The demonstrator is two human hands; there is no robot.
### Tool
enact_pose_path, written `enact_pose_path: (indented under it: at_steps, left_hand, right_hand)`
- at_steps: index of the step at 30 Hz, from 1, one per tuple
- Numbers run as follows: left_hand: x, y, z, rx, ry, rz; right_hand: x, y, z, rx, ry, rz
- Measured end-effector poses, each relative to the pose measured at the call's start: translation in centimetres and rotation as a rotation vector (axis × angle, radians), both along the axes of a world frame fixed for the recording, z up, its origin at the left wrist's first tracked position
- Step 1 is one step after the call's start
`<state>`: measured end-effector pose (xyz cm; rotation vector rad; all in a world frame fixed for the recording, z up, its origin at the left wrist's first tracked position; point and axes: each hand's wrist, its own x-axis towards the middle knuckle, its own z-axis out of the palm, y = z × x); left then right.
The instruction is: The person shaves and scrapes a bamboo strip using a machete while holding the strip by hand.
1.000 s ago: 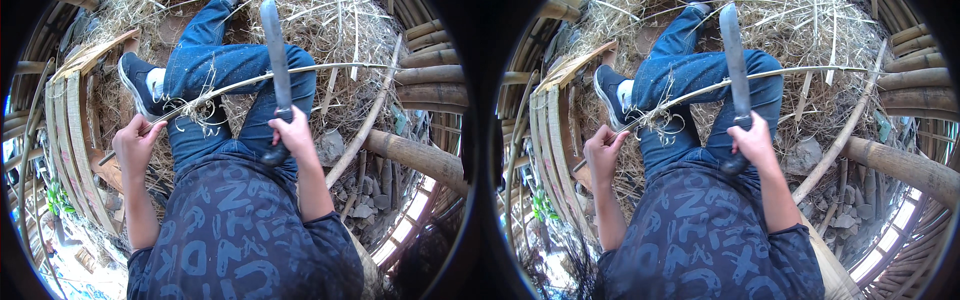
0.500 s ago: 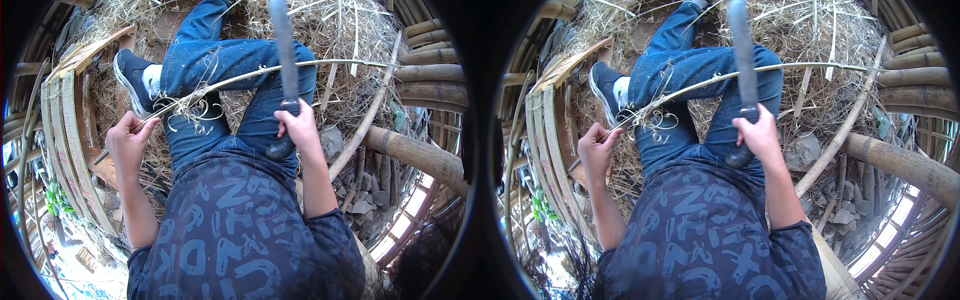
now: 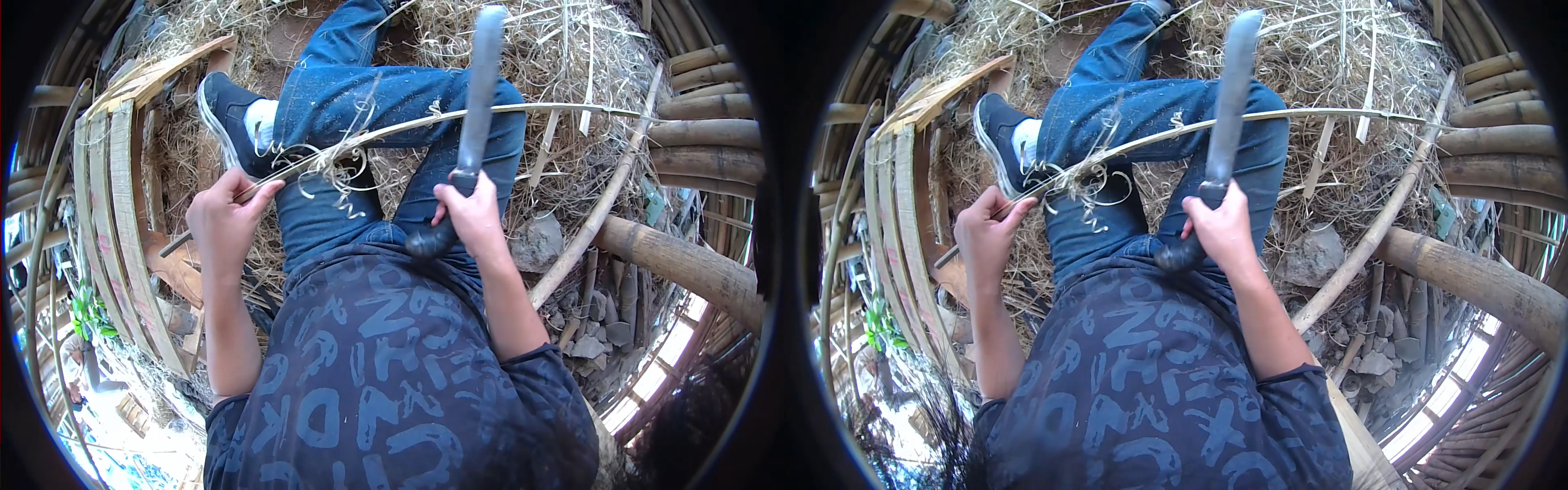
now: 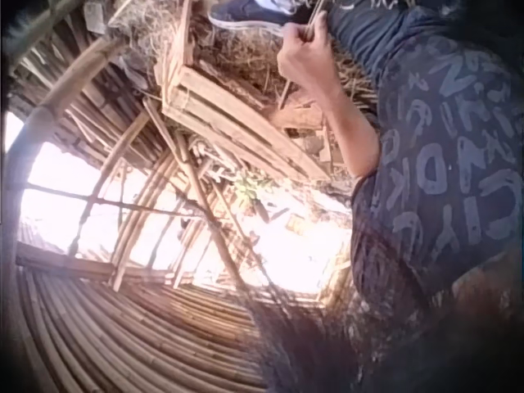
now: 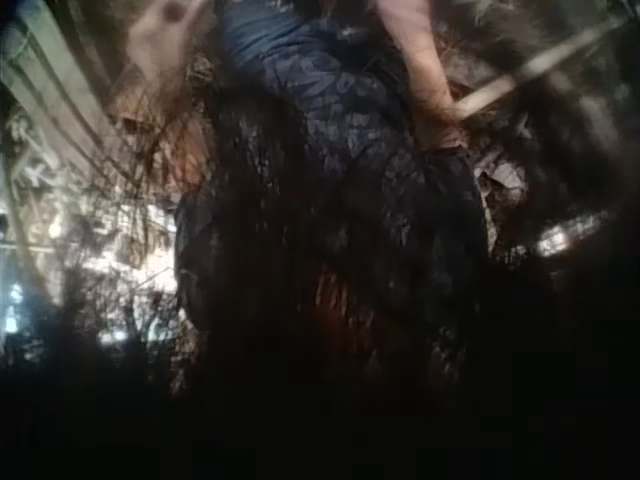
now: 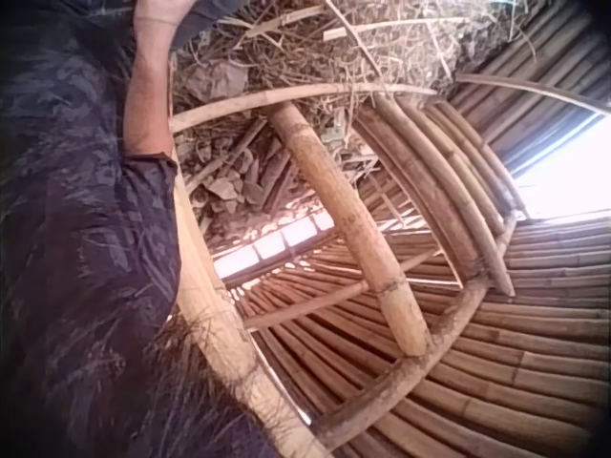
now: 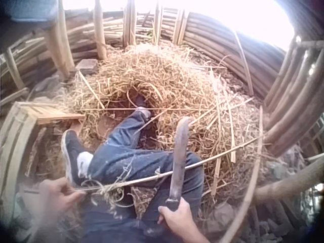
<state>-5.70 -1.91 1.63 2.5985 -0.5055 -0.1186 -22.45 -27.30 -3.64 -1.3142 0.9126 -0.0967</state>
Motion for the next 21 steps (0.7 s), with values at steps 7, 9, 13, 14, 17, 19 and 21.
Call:
enact_pose_path:
  at_steps: [7,9,13,14,17,19,21]
  left_hand:
    - [0.1,0.7,0.6,0.014,0.032,0.038]
    - [0.1,0.7,0.6,0.033,0.045,0.052]
    - [0.0,-0.2,0.2,0.049,0.001,0.005]
    - [0.1,-0.3,0.0,0.041,0.020,0.019]
    - [0.3,0.4,0.1,0.030,0.058,0.056]
    - [-0.1,0.6,0.4,0.048,0.026,0.039]
    - [-0.2,0.2,0.4,0.052,0.022,0.044]
  right_hand:
    - [0.0,-0.2,1.7,0.129,-0.006,0.174]
    - [-0.2,-0.9,1.0,0.076,-0.012,0.034]
    - [0.1,1.5,1.1,0.063,0.062,0.110]
    - [0.2,2.5,1.7,0.117,0.045,0.221]
    - [0.7,2.4,2.3,0.176,0.034,0.249]
    - [0.6,0.8,2.1,0.092,0.035,0.190]
    - [0.5,-0.3,0.9,0.068,-0.018,0.077]
